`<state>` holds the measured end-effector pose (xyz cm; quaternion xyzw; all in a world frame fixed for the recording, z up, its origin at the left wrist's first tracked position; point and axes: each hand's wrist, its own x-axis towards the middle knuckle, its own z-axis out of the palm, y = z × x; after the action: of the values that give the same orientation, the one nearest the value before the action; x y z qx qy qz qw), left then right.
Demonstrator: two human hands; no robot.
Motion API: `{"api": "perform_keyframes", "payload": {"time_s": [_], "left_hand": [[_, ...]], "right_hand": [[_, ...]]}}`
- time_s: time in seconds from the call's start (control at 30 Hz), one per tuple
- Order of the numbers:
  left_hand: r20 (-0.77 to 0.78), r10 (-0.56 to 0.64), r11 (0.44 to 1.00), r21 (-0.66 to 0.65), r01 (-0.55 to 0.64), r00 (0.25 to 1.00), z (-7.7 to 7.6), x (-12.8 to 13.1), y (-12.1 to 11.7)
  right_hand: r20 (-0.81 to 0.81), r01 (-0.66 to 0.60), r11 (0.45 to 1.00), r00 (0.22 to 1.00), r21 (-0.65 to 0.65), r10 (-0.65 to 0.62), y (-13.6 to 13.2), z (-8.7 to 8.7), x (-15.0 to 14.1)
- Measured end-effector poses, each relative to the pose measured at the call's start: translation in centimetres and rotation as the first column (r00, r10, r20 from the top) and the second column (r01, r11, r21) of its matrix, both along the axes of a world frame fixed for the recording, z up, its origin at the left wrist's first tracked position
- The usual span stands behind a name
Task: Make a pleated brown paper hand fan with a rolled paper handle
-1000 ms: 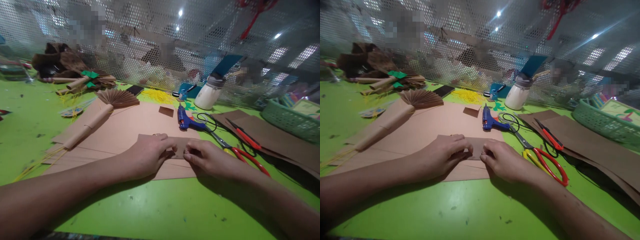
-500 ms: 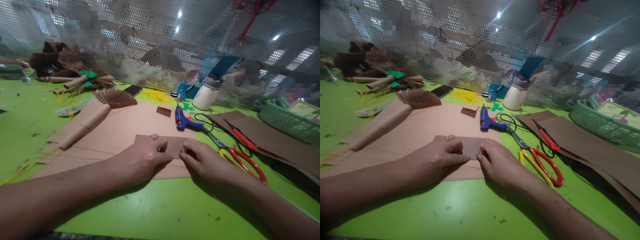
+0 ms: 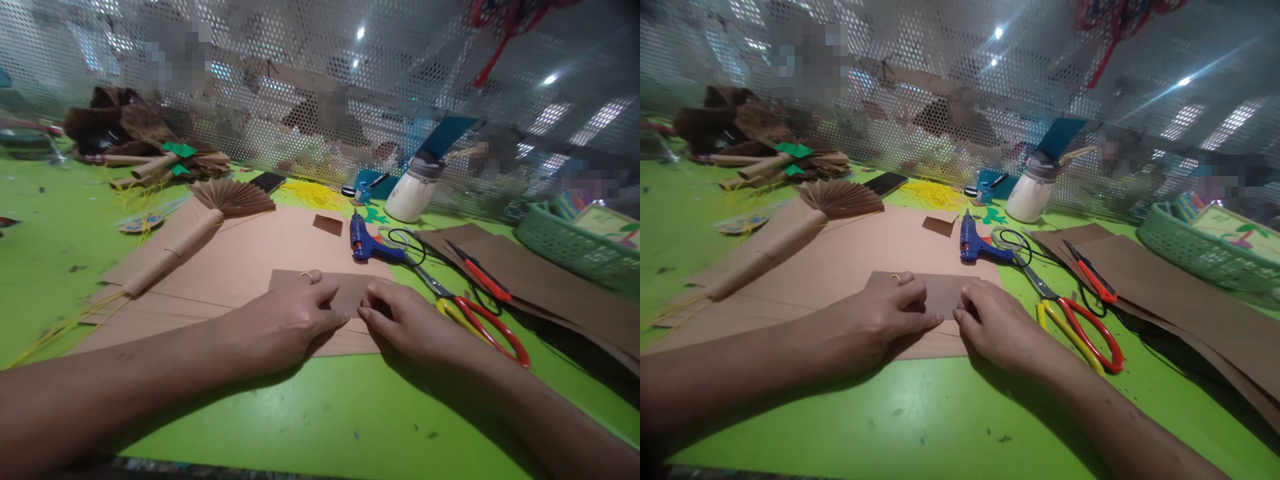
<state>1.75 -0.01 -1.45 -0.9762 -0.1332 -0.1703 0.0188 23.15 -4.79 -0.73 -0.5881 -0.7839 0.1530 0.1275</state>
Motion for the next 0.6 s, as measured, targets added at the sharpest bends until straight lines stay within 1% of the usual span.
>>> {"api": "perform_keyframes", "payload": {"time_s": [0.1,0.23,0.3,0.4,0.47,0.5,0.53,0.6], "left_hand": [[-0.013,0.004,1.0,0.012,-0.004,1.0,0.2,0.0,-0.1],[0.005,0.009,1.0,-0.008,-0.009,1.0,0.3,0.0,0.0],[0.015,0.006,1.0,-0.027,-0.006,1.0,0.2,0.0,0.1],[0.018,0.012,0.999,-0.044,-0.011,1.0,0.0,0.0,0.3],[0.026,0.023,0.998,-0.054,-0.022,0.999,-0.2,0.0,0.3],[0.034,0.028,0.998,-0.06,-0.026,0.999,-0.2,0.0,0.4],[0.038,0.03,0.997,-0.067,-0.028,0.999,-0.3,0.1,0.4],[0.039,0.027,0.997,-0.075,-0.024,0.999,-0.4,0.1,0.4]], "right_hand": [[-0.003,0.0,1.0,1.0,0.004,0.0,0.0,-0.1,0.1],[-0.042,0.052,0.998,0.998,-0.018,-0.053,-0.1,0.2,0.4],[-0.089,0.057,0.997,0.994,-0.047,-0.061,-0.1,0.3,0.8],[-0.202,0.016,0.997,0.979,-0.07,-0.03,0.0,0.6,1.6],[-0.309,0.017,0.999,0.951,-0.051,-0.032,0.1,0.8,2.1],[-0.345,0.037,0.999,0.938,-0.032,-0.046,0.1,0.9,2.3],[-0.359,0.064,0.998,0.931,-0.01,-0.063,0.0,1.0,2.4],[-0.328,0.108,0.994,0.94,0.015,-0.097,-0.1,1.1,2.2]]}}
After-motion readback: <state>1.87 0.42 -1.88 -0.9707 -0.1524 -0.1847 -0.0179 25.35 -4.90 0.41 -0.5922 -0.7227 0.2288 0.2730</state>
